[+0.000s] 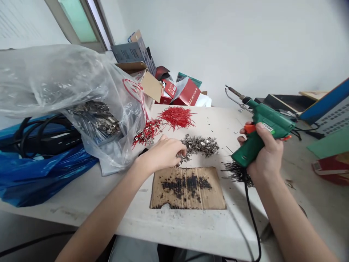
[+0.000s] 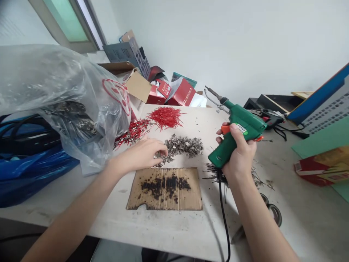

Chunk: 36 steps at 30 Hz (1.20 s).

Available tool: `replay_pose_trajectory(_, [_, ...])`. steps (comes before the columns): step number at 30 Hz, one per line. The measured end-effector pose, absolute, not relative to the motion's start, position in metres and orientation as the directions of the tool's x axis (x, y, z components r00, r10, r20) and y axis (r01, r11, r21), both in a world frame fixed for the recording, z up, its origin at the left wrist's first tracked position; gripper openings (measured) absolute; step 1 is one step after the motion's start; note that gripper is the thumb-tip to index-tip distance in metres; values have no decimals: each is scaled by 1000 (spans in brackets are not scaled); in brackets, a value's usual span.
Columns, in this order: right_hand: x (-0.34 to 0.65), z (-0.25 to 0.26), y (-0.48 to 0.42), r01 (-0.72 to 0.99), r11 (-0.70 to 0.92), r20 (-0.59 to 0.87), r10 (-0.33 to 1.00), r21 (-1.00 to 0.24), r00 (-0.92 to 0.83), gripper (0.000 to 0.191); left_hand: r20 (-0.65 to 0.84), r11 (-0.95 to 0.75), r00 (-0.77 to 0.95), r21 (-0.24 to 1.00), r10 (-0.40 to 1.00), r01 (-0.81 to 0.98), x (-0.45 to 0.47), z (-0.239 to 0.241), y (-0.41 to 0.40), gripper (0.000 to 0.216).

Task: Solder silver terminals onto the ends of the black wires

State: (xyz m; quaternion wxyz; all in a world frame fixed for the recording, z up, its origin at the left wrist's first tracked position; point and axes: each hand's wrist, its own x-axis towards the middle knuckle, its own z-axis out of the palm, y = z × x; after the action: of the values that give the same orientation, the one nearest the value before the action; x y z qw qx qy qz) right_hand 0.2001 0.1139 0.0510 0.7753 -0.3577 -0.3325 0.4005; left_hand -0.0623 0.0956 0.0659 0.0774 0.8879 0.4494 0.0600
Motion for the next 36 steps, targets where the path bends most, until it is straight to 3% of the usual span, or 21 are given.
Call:
replay_pose_trajectory(10, [190,46,116,-372,349,205,904,-860,374,28,84,-546,545,269,834,794,-61,43,96,18])
replay_pose_trajectory(27, [191,43,119,-381,290,156,926,-878,345,25,27,-401,474,575,880,713,-71,50,105,18])
replay_pose_trajectory(32, [192,43,118,-395,316,179,921,-863,344,21,59,-401,495,674,867,621,-58,57,94,15])
replay_pose_trajectory(36, [194,43,120,-372,361,226,906,-855,358,16,85,-473,596,701,798,534,-36,51,78,26])
